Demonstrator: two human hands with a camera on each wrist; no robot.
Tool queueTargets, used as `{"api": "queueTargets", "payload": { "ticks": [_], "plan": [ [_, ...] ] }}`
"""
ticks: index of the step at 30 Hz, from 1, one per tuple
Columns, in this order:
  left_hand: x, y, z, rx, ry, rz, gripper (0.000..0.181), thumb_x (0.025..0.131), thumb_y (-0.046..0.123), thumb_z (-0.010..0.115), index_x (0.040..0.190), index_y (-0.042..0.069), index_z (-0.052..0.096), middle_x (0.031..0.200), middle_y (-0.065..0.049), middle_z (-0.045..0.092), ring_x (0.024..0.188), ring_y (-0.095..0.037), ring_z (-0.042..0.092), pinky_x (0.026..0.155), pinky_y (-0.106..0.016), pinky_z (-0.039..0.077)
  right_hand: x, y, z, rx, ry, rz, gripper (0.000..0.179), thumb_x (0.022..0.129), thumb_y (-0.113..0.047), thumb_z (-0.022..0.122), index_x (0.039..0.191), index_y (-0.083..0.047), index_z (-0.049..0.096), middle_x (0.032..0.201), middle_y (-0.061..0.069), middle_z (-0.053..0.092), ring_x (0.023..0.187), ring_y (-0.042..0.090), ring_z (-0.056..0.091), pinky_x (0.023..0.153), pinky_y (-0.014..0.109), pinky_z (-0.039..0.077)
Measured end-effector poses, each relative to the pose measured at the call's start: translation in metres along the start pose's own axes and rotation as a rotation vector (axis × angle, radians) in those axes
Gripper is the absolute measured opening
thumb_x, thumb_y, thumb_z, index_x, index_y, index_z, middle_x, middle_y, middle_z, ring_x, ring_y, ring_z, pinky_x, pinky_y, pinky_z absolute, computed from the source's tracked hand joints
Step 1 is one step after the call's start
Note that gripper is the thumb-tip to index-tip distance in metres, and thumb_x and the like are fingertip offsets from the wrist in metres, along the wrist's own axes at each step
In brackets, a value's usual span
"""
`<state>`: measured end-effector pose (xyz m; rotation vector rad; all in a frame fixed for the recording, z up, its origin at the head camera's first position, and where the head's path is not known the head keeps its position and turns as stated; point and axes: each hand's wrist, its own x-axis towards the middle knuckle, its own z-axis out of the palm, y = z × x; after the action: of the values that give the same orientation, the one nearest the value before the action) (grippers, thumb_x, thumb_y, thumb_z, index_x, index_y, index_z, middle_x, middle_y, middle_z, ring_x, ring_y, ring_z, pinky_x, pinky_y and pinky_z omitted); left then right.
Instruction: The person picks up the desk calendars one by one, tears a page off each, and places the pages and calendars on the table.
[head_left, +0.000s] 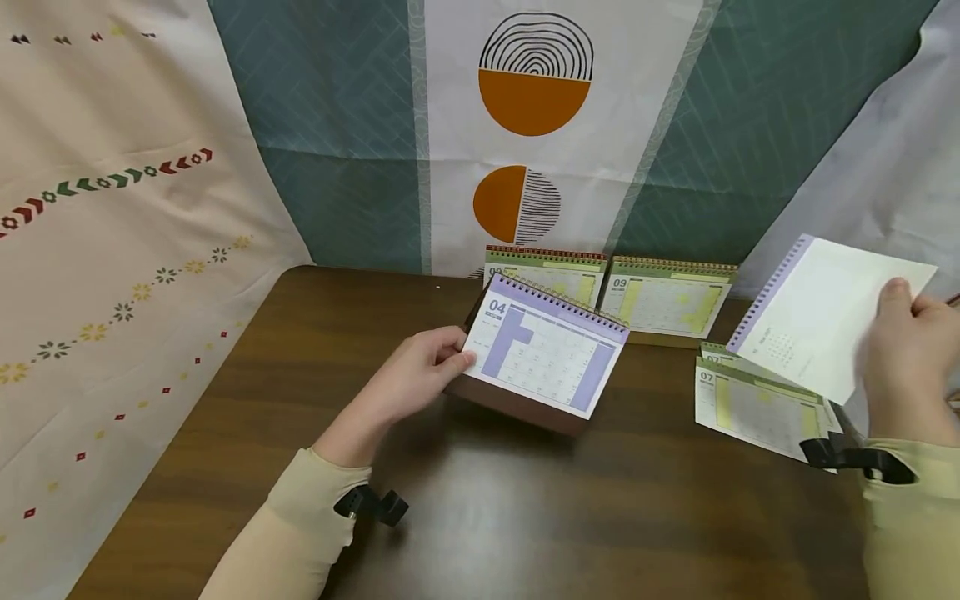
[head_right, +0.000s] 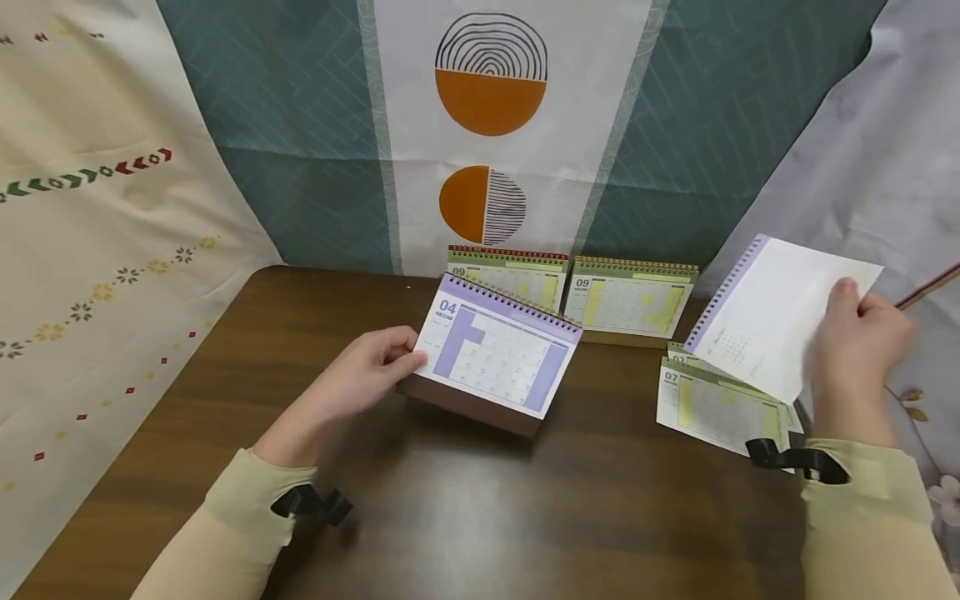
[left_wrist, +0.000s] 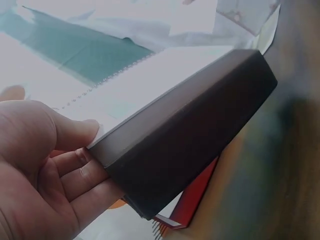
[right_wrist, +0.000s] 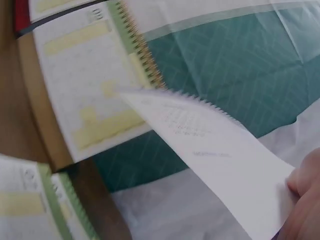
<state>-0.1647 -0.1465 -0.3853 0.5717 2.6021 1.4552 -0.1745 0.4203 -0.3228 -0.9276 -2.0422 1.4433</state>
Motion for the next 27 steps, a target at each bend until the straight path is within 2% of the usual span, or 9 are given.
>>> {"api": "queueTargets", "payload": {
  "ticks": [3, 6, 8, 9, 12, 15, 19, 22, 27],
  "plan": [
    [0.0, -0.001, 0.002, -0.008, -0.024, -0.006, 0.004, 0.109, 0.015, 0.072, 0.107, 0.013, 0.074, 0.105, 0.0, 0.077, 0.09, -0.022, 0.065, 0.078, -0.04, 0.048, -0.002, 0.011, -0.005, -0.195, 0.01, -0.096, 0.036, 0.113, -0.054, 0.048, 0.092, -0.031, 0.068, 0.078, -0.021, 0.051, 0.076, 0.002, 0.046, 0.058, 0.014, 0.04],
    [0.0, -0.002, 0.003, -0.002, -0.002, -0.021, 0.004, 0.109, 0.015, 0.073, 0.105, 0.013, 0.074, 0.1, -0.001, 0.076, 0.086, -0.022, 0.062, 0.073, -0.038, 0.045, -0.006, 0.017, -0.01, -0.373, 0.0, -0.182, 0.059, 0.113, -0.054, 0.043, 0.118, -0.006, 0.077, 0.062, -0.032, 0.042, 0.063, -0.003, 0.044, 0.051, 0.017, 0.039],
    [0.0, -0.004, 0.003, -0.003, 0.016, -0.034, 0.005, 0.108, 0.015, 0.073, 0.104, 0.013, 0.073, 0.097, -0.001, 0.073, 0.083, -0.022, 0.058, 0.069, -0.036, 0.042, -0.011, 0.019, -0.012, -0.475, -0.004, -0.265, 0.068, 0.114, -0.052, 0.041, 0.13, 0.006, 0.071, 0.054, -0.033, 0.039, 0.054, -0.004, 0.042, 0.046, 0.021, 0.038],
    [-0.001, -0.004, 0.002, -0.004, 0.02, -0.039, 0.005, 0.108, 0.015, 0.073, 0.104, 0.012, 0.072, 0.094, -0.002, 0.071, 0.081, -0.022, 0.056, 0.067, -0.036, 0.04, -0.014, 0.019, -0.012, -0.519, -0.003, -0.317, 0.069, 0.115, -0.05, 0.04, 0.13, 0.011, 0.068, 0.051, -0.029, 0.039, 0.049, -0.001, 0.041, 0.043, 0.024, 0.037],
    [-0.002, -0.005, 0.002, -0.015, 0.023, -0.057, 0.006, 0.108, 0.015, 0.073, 0.103, 0.012, 0.072, 0.089, -0.003, 0.068, 0.077, -0.022, 0.052, 0.063, -0.034, 0.036, -0.024, 0.021, -0.011, -0.621, 0.028, -0.481, 0.062, 0.117, -0.044, 0.042, 0.093, 0.009, 0.064, 0.046, -0.015, 0.039, 0.045, 0.01, 0.038, 0.044, 0.03, 0.032],
    [-0.003, -0.006, 0.002, -0.017, 0.027, -0.07, 0.007, 0.109, 0.015, 0.073, 0.103, 0.012, 0.071, 0.085, -0.003, 0.064, 0.073, -0.021, 0.048, 0.061, -0.033, 0.034, -0.033, 0.026, -0.01, -0.667, 0.053, -0.681, 0.055, 0.117, -0.038, 0.049, 0.077, -0.001, 0.053, 0.049, 0.005, 0.041, 0.045, 0.025, 0.039, 0.05, 0.04, 0.028],
    [-0.004, -0.007, 0.003, -0.011, 0.04, -0.091, 0.006, 0.109, 0.015, 0.072, 0.104, 0.012, 0.072, 0.079, -0.003, 0.058, 0.069, -0.02, 0.044, 0.058, -0.033, 0.032, -0.036, 0.044, -0.002, -0.699, 0.099, -0.91, 0.039, 0.114, -0.028, 0.063, 0.098, 0.006, 0.073, 0.078, 0.029, 0.07, 0.056, 0.051, 0.055, 0.047, 0.052, 0.026],
    [-0.004, -0.007, 0.004, -0.007, 0.046, -0.1, 0.006, 0.109, 0.016, 0.072, 0.105, 0.012, 0.072, 0.078, -0.004, 0.055, 0.068, -0.02, 0.044, 0.058, -0.033, 0.032, -0.039, 0.058, 0.006, -0.704, 0.115, -1.038, 0.026, 0.109, -0.022, 0.07, 0.114, 0.002, 0.079, 0.107, 0.031, 0.076, 0.071, 0.058, 0.065, 0.043, 0.058, 0.031],
    [-0.003, -0.007, 0.004, -0.011, 0.051, -0.116, 0.005, 0.109, 0.017, 0.072, 0.107, 0.013, 0.072, 0.084, -0.005, 0.06, 0.072, -0.023, 0.048, 0.06, -0.034, 0.035, -0.049, 0.075, 0.018, -0.666, 0.05, -1.283, 0.023, 0.101, -0.023, 0.075, 0.105, -0.001, 0.083, 0.099, 0.023, 0.078, 0.057, 0.048, 0.065, 0.039, 0.052, 0.034]
  ]
}}
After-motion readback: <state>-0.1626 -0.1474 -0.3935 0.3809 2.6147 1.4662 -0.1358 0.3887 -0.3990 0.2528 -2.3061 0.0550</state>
